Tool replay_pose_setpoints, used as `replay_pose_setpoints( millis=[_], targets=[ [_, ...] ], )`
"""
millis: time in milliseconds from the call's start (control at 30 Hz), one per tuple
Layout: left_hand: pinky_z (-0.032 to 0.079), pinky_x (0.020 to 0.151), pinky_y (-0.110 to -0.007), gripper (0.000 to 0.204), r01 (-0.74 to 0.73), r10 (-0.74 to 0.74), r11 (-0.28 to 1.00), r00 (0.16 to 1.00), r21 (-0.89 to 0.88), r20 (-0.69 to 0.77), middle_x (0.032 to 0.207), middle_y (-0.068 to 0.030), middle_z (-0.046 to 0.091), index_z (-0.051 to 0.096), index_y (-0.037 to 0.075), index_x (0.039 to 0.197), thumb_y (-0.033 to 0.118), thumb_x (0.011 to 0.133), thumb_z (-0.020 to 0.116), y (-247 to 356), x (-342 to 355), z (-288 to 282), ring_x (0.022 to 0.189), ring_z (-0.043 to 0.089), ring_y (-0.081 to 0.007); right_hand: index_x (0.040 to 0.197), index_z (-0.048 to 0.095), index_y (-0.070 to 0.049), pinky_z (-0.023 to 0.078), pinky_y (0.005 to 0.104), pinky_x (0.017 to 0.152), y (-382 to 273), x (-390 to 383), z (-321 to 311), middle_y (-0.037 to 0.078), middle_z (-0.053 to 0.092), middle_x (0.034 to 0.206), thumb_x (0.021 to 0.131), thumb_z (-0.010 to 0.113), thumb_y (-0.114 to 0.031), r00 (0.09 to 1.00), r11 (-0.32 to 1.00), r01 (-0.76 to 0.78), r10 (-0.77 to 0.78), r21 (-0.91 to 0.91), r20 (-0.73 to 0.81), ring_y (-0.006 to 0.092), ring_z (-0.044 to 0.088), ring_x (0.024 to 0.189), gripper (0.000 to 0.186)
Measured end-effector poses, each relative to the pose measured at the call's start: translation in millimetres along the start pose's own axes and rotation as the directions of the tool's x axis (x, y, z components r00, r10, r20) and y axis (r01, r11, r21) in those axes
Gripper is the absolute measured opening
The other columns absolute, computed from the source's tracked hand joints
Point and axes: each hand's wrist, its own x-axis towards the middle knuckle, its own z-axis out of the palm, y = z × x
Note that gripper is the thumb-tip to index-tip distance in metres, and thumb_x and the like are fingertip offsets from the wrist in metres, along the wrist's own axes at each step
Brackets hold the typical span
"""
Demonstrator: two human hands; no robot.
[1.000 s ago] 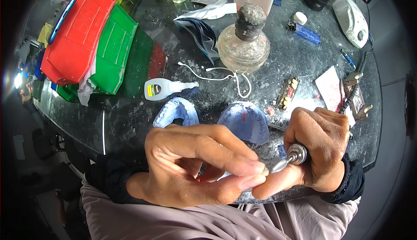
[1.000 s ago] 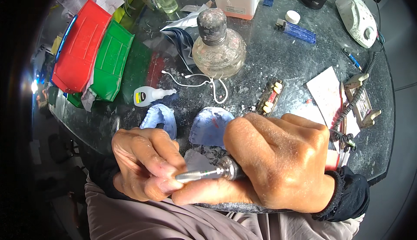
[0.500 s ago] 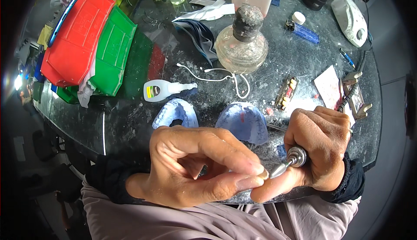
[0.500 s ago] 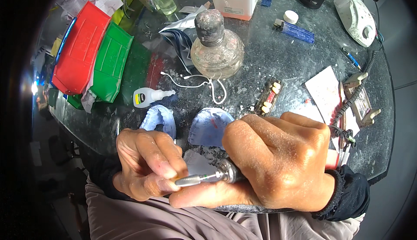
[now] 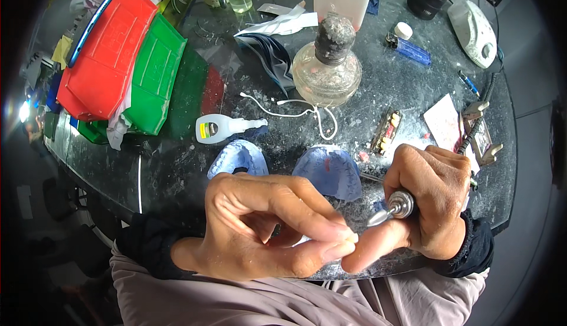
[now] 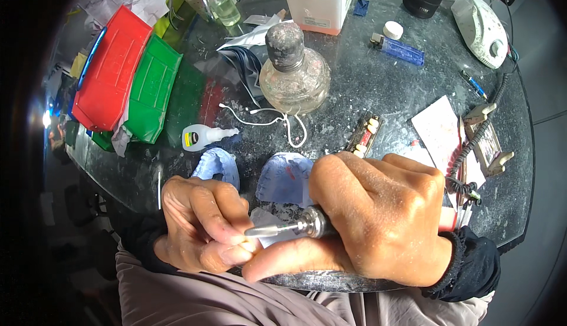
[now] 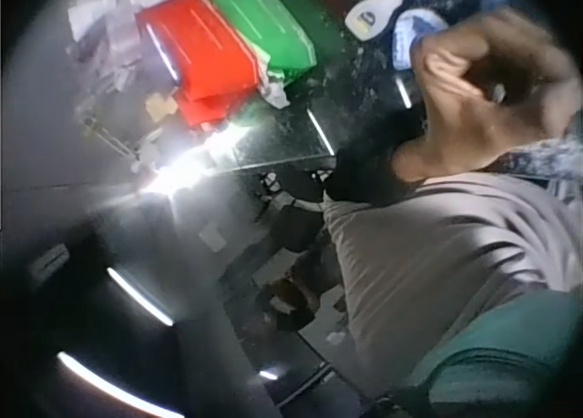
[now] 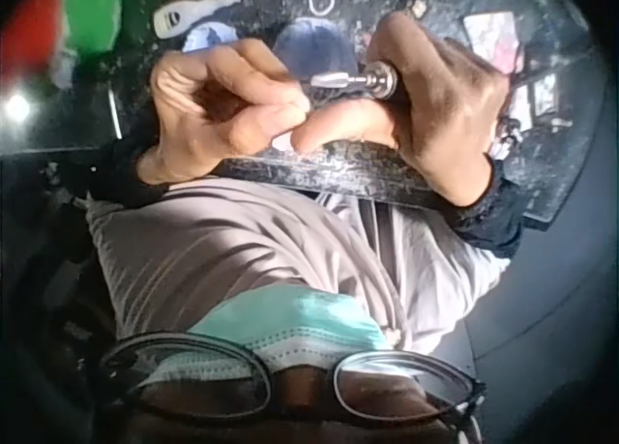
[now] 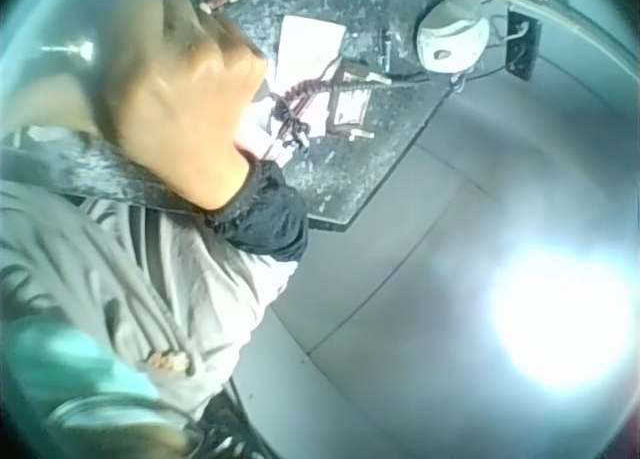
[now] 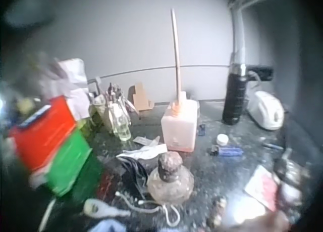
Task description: The person shaves a dental model by hand and using a rotary tool, periodically cleaning the model with a cloth.
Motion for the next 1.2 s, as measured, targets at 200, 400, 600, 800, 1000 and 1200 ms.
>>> replay_pose_setpoints(
  millis=[200,400,600,800,1000,1200],
  targets=[
    [0.052,0.053,-0.026,0.017,0.076,-0.082,0.993,0.994,-0.093,-0.067,0.072,-0.0167,0.062,0.061,0.001,0.074,-0.009,0.064,0.071,2.5,-2.7,1.1,0.058,0.063,-0.0163,0.059,0.042,-0.011,0.029,0.0298,0.043,4.5,-0.9,-4.8,0.000,0.038,0.053,0.054,0.063,-0.068,0.992,0.994,0.106,-0.104,-0.031,0.072,0.0174,0.041,0.041,0.061],
    [0.041,0.050,-0.017,0.013,0.097,-0.100,0.977,0.995,-0.188,-0.008,0.085,-0.0117,0.067,0.066,-0.003,0.085,-0.008,0.073,0.068,-2.0,-6.3,-2.1,0.067,0.059,-0.0056,0.057,0.041,-0.011,0.028,0.0289,0.043,9.9,-0.3,-2.0,0.000,0.037,0.052,0.055,0.064,-0.065,0.981,0.980,0.192,-0.191,-0.042,0.026,0.0167,0.043,0.042,0.059],
    [0.054,0.063,-0.029,0.012,0.319,-0.327,0.934,0.945,-0.159,-0.027,0.074,-0.0193,0.064,0.064,-0.002,0.072,-0.009,0.064,0.069,13.7,-1.2,2.5,0.067,0.065,-0.0198,0.057,0.041,-0.011,0.027,0.0286,0.043,11.9,0.5,1.5,0.000,0.038,0.053,0.059,0.063,-0.060,0.963,0.964,0.264,-0.266,-0.037,-0.040,0.0158,0.043,0.042,0.053],
    [0.053,0.064,-0.027,0.010,0.404,-0.405,0.895,0.914,-0.187,0.036,0.074,-0.0181,0.064,0.065,-0.002,0.071,-0.008,0.064,0.069,13.9,1.0,1.5,0.068,0.065,-0.0186,0.058,0.041,-0.012,0.028,0.0275,0.042,13.4,1.1,5.3,-0.001,0.041,0.054,0.067,0.057,-0.062,0.942,0.943,0.323,-0.329,-0.081,-0.073,0.0135,0.042,0.042,0.053],
    [0.054,0.064,-0.028,0.010,0.416,-0.411,0.905,0.909,-0.093,0.069,0.075,-0.0172,0.065,0.064,-0.002,0.070,-0.009,0.064,0.069,7.8,-0.7,-4.5,0.069,0.065,-0.0180,0.058,0.041,-0.012,0.028,0.0277,0.042,14.5,0.3,5.6,0.000,0.041,0.053,0.066,0.059,-0.061,0.943,0.946,0.313,-0.320,-0.079,-0.089,0.0140,0.042,0.042,0.053],
    [0.052,0.064,-0.026,0.010,0.373,-0.372,0.928,0.927,-0.013,0.056,0.076,-0.0136,0.065,0.063,-0.002,0.073,-0.009,0.067,0.068,9.7,-0.3,-9.8,0.070,0.063,-0.0142,0.059,0.047,-0.010,0.028,0.0241,0.039,16.5,5.9,1.2,-0.001,0.044,0.053,0.058,0.068,-0.061,0.938,0.938,0.334,-0.340,-0.091,-0.071,0.0122,0.043,0.040,0.055]
  ],
)
